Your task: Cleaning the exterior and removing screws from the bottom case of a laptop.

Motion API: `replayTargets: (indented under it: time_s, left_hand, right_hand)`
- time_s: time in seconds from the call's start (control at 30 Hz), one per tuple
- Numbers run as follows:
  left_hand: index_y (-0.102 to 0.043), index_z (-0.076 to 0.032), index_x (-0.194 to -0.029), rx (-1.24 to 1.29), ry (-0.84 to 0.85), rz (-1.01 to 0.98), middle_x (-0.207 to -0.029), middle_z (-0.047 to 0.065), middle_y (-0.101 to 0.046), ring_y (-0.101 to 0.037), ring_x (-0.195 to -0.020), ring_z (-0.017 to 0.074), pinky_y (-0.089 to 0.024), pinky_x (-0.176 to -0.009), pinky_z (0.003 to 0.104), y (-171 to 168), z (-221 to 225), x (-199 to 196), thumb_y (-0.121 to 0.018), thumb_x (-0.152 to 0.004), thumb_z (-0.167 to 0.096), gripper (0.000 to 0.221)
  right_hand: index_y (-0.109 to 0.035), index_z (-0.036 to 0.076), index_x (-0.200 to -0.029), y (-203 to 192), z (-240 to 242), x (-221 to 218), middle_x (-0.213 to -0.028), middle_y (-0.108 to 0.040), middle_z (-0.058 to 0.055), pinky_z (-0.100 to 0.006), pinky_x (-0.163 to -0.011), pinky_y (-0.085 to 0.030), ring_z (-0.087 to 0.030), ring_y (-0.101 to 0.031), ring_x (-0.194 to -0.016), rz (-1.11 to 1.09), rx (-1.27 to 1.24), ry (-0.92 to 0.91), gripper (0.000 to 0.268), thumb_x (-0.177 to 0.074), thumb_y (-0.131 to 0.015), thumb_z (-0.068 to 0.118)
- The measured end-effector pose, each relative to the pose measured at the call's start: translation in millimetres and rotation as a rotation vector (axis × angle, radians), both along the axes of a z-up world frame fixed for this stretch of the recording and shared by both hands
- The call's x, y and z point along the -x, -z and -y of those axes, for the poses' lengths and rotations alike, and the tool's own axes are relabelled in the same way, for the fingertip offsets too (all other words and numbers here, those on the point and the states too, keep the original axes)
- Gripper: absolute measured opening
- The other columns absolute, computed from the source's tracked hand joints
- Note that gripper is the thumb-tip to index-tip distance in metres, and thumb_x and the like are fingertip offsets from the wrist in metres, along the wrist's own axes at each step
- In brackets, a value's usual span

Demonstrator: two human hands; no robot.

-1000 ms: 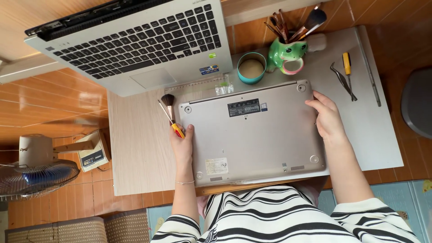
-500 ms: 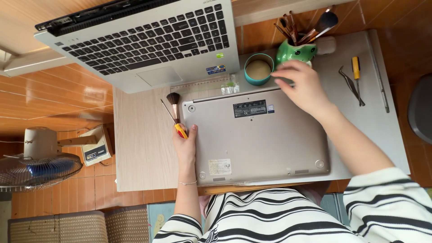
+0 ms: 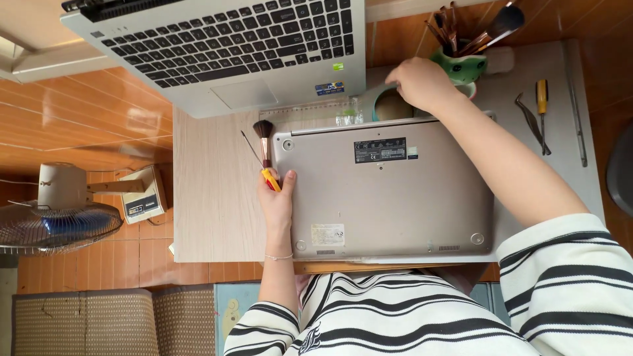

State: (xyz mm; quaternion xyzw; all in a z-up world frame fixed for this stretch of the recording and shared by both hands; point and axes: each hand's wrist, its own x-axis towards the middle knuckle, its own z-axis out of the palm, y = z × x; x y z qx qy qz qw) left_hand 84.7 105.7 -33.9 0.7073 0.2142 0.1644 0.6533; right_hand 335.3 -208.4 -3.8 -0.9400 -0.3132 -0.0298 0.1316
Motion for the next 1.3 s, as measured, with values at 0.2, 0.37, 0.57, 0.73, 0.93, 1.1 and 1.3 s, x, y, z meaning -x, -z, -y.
replayTargets:
  time_s: [0.2, 0.37, 0.57, 0.73, 0.93, 1.1, 1.3]
  left_hand:
    - [-0.047, -0.012, -0.092, 0.014, 0.002, 0.018, -0.085, -0.005, -0.043, -0.037, -0.076, 0.0073, -0.039, -0.069, 0.021, 2, 0, -1, -0.081, -0.091, -0.014, 0.034]
    - [-0.047, -0.012, -0.092, 0.056, 0.004, 0.034, -0.085, -0.005, -0.043, -0.038, -0.076, 0.007, -0.039, -0.069, 0.02, 2, -1, -1, -0.081, -0.091, -0.014, 0.034]
    - [-0.047, -0.013, -0.092, 0.059, -0.004, 0.044, -0.086, -0.006, -0.044, -0.038, -0.077, 0.0071, -0.039, -0.071, 0.02, 0, 0, -6, -0.082, -0.091, -0.014, 0.035]
    - [-0.047, -0.013, -0.093, 0.099, -0.014, 0.035, -0.086, -0.005, -0.042, -0.038, -0.077, 0.0077, -0.039, -0.071, 0.02, 2, 1, -14, -0.083, -0.089, -0.012, 0.037]
    - [-0.048, -0.013, -0.096, 0.156, -0.023, 0.049, -0.089, -0.004, -0.043, -0.039, -0.079, 0.0083, -0.041, -0.074, 0.02, -4, 6, -24, -0.083, -0.089, -0.011, 0.036]
    - [-0.048, -0.012, -0.098, 0.149, -0.018, 0.078, -0.091, -0.004, -0.044, -0.041, -0.082, 0.0086, -0.042, -0.077, 0.021, -2, 6, -30, -0.082, -0.09, -0.012, 0.035]
    - [-0.049, -0.012, -0.098, 0.116, -0.01, 0.05, -0.092, -0.004, -0.045, -0.042, -0.082, 0.0084, -0.042, -0.077, 0.021, -4, 7, -32, -0.082, -0.09, -0.015, 0.034]
  right_hand:
    - [-0.081, 0.009, -0.104, -14, 6, 9, -0.096, -0.078, -0.013, -0.041, -0.084, -0.057, -0.031, -0.073, -0.088, -0.375, -0.014, 0.001, 0.023, -0.082, -0.074, 0.005]
    - [-0.082, 0.009, -0.104, -24, 7, 18, -0.096, -0.079, -0.012, -0.039, -0.081, -0.058, -0.027, -0.074, -0.085, -0.521, 0.023, -0.02, 0.023, -0.081, -0.076, 0.008]
    - [-0.082, 0.011, -0.106, -39, 8, 28, -0.093, -0.08, -0.013, -0.04, -0.079, -0.056, -0.029, -0.073, -0.082, -0.627, 0.083, 0.082, 0.028, -0.093, -0.071, 0.033]
    - [-0.08, 0.011, -0.114, -33, 17, 37, -0.099, -0.078, -0.015, -0.042, -0.083, -0.056, -0.032, -0.072, -0.088, -0.677, 0.045, 0.17, 0.059, -0.1, -0.054, 0.062]
    - [-0.079, 0.01, -0.112, -51, 10, 51, -0.096, -0.077, -0.015, -0.043, -0.08, -0.056, -0.034, -0.072, -0.085, -0.595, 0.005, 0.084, 0.064, -0.091, -0.058, 0.066]
    - [-0.075, 0.004, -0.111, -49, 6, 51, -0.082, -0.072, -0.019, -0.045, -0.074, -0.055, -0.036, -0.07, -0.08, -0.401, 0.109, 0.07, 0.071, -0.088, -0.064, 0.071]
    - [-0.073, 0.004, -0.104, -46, 9, 65, -0.079, -0.07, -0.017, -0.046, -0.071, -0.054, -0.036, -0.068, -0.078, -0.309, 0.086, 0.096, 0.065, -0.091, -0.066, 0.067]
